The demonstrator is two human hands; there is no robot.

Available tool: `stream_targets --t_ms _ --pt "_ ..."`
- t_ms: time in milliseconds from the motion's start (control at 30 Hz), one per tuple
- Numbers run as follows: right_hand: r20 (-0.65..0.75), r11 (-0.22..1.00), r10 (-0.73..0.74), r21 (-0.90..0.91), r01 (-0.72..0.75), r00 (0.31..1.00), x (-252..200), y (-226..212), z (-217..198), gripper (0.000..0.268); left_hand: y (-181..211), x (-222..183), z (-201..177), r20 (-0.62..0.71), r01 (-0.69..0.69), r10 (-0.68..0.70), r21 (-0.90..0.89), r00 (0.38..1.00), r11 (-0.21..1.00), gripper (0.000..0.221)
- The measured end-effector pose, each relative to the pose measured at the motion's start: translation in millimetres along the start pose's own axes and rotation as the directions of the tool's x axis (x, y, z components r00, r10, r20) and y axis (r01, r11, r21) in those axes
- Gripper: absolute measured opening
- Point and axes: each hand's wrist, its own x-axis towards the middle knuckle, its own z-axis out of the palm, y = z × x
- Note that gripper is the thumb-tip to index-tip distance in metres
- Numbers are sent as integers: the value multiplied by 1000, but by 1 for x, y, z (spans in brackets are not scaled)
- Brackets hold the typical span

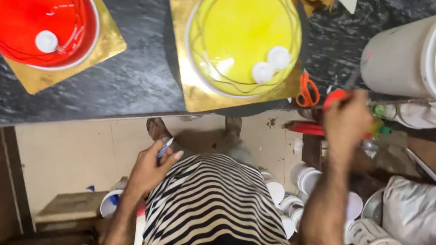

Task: Preparing a paper piping cone and filling it with icing for cake decoration.

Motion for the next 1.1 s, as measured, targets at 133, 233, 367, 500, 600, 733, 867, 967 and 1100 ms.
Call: stream_targets --t_ms 133,233,367,500,600,733,867,967,1100 --pt "203 994 -107 -17 112 973 23 25 61 16 46 -8 57 28 35 -40 163 999 986 36" --pt "141 946 -254 242 215 957 54 0 60 11 79 -13 104 67 20 -21 22 998 1000 33" --pt "230 766 -544 529 366 807 62 -21 115 22 107 -16 153 18 -175 175 81 984 981 27" --pt "232 762 -500 575 297 834 34 -19 191 36 139 -15 174 12 -122 122 27 992 992 22" --pt "303 783 -407 601 159 862 53 -16 151 37 159 -14 177 40 -129 128 24 991 991 21" --pt "631 163 -339 770 -617 698 96 23 30 29 182 -10 174 66 -235 243 -108 968 966 25" --pt "589 -170 -377 715 -678 715 106 60 -54 42 197 3 174 125 -318 340 -164 932 934 25" --pt "507 -288 -438 703 -650 742 99 68 -91 45 210 12 172 176 -386 398 -101 900 917 25" --pt "469 -460 -501 567 -683 727 80 61 -121 41 226 15 169 196 -456 472 -127 859 881 27"
